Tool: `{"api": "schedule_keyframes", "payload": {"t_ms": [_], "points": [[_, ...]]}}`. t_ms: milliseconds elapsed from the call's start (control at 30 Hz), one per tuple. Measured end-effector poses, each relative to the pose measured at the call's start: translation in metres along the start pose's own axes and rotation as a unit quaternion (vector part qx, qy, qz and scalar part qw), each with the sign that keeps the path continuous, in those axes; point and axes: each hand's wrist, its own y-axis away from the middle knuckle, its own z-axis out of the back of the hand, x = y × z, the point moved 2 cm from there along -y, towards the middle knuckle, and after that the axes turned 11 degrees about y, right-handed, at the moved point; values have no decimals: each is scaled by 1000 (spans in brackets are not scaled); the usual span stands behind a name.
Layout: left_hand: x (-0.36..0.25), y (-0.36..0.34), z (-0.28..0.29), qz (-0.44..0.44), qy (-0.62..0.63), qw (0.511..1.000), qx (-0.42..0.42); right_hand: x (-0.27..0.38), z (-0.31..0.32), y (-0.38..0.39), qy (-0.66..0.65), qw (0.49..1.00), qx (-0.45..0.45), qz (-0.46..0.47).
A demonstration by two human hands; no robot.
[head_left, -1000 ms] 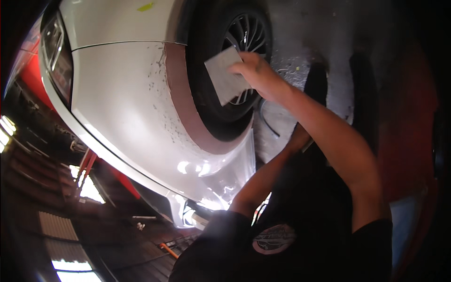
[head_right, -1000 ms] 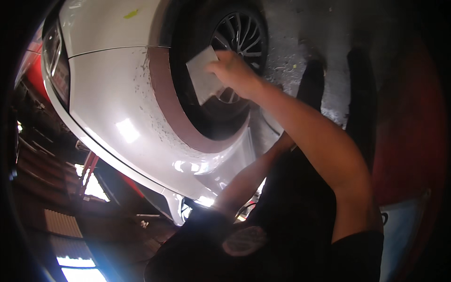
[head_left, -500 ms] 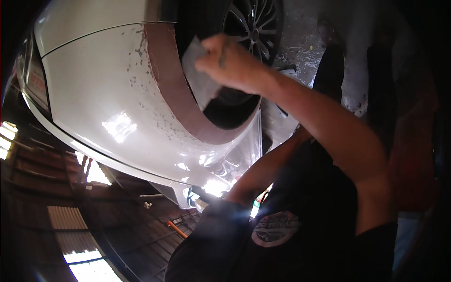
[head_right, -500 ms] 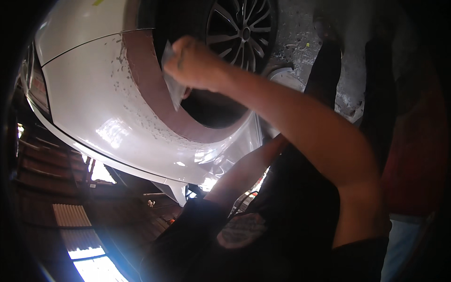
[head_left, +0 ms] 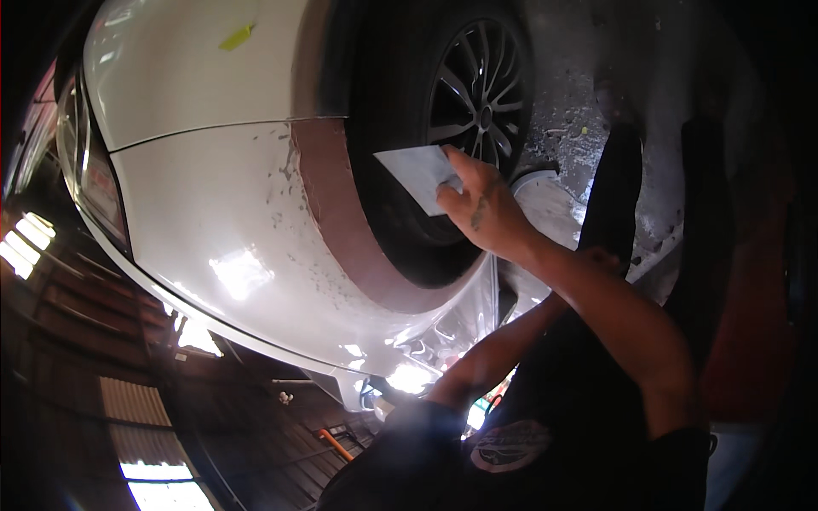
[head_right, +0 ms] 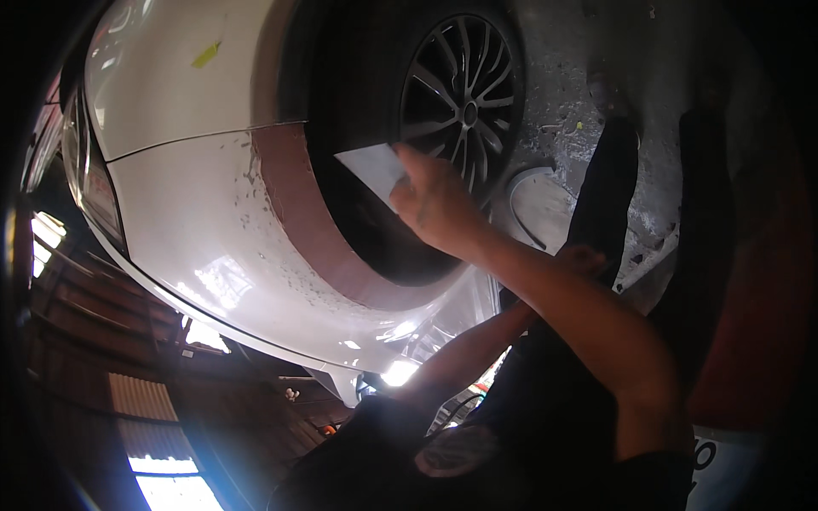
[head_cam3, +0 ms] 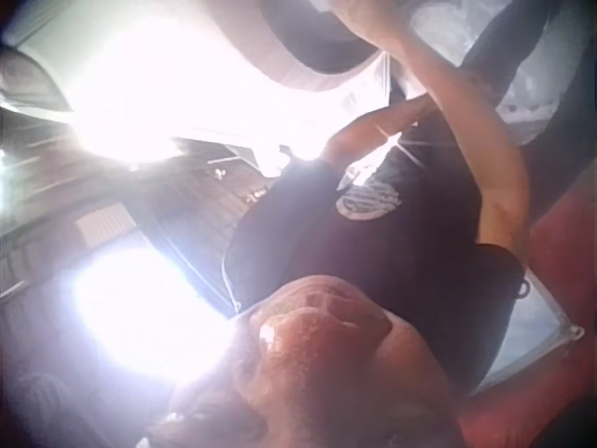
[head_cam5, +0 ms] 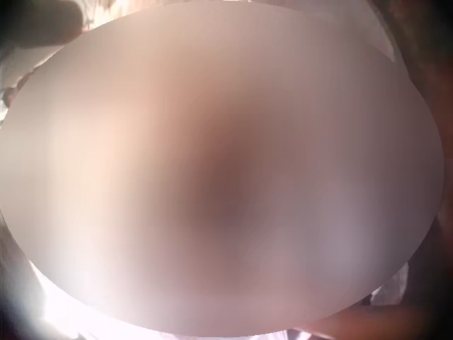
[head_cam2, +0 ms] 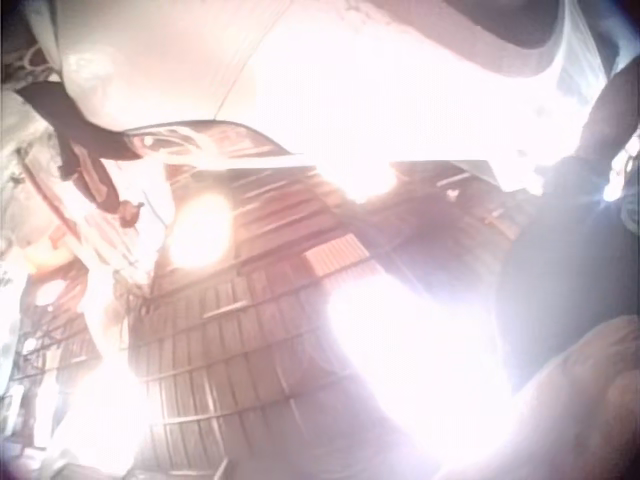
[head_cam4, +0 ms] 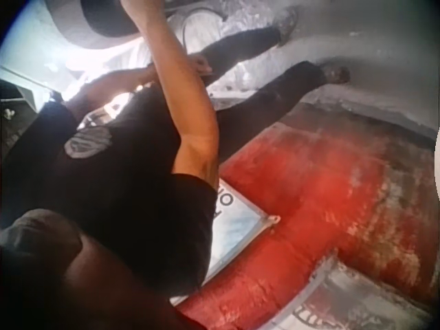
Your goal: The person mixes body filler with a hardener on a metal spreader and applies it to the front bumper and wheel arch of a white car. They smooth the filler over the surface using the spreader and a plastic card, then scrape off excess material.
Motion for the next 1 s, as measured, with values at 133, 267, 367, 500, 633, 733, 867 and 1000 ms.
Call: {"api": "schedule_keyframes", "payload": {"t_ms": [133, 267, 367, 500, 633, 733, 867, 1000], "points": [[20, -1, 9, -73, 119, 990, 26, 4, -6, -13, 10, 993, -79, 89], [11, -2, 13, -45, -12, 999, -11, 4, -13, -21, -1, 993, -48, 108], [14, -1, 17, -44, -42, 997, -42, 5, -21, -32, -6, 995, -44, 91], [37, -6, 20, -43, 197, 979, -15, 14, -19, -39, 32, 980, -63, 185], [-17, 12, 5, -23, -40, 998, -32, 5, -19, -29, 66, 984, -3, 163], [-2, 7, 7, -59, 11, 998, -14, 14, -21, -35, 46, 983, -50, 168], [9, 4, 5, -217, -132, 967, -19, 11, -32, -32, 98, 968, -10, 232], [-17, 2, 7, 4, -150, 988, -21, 24, -23, -12, 11, 993, 51, 104]]}}
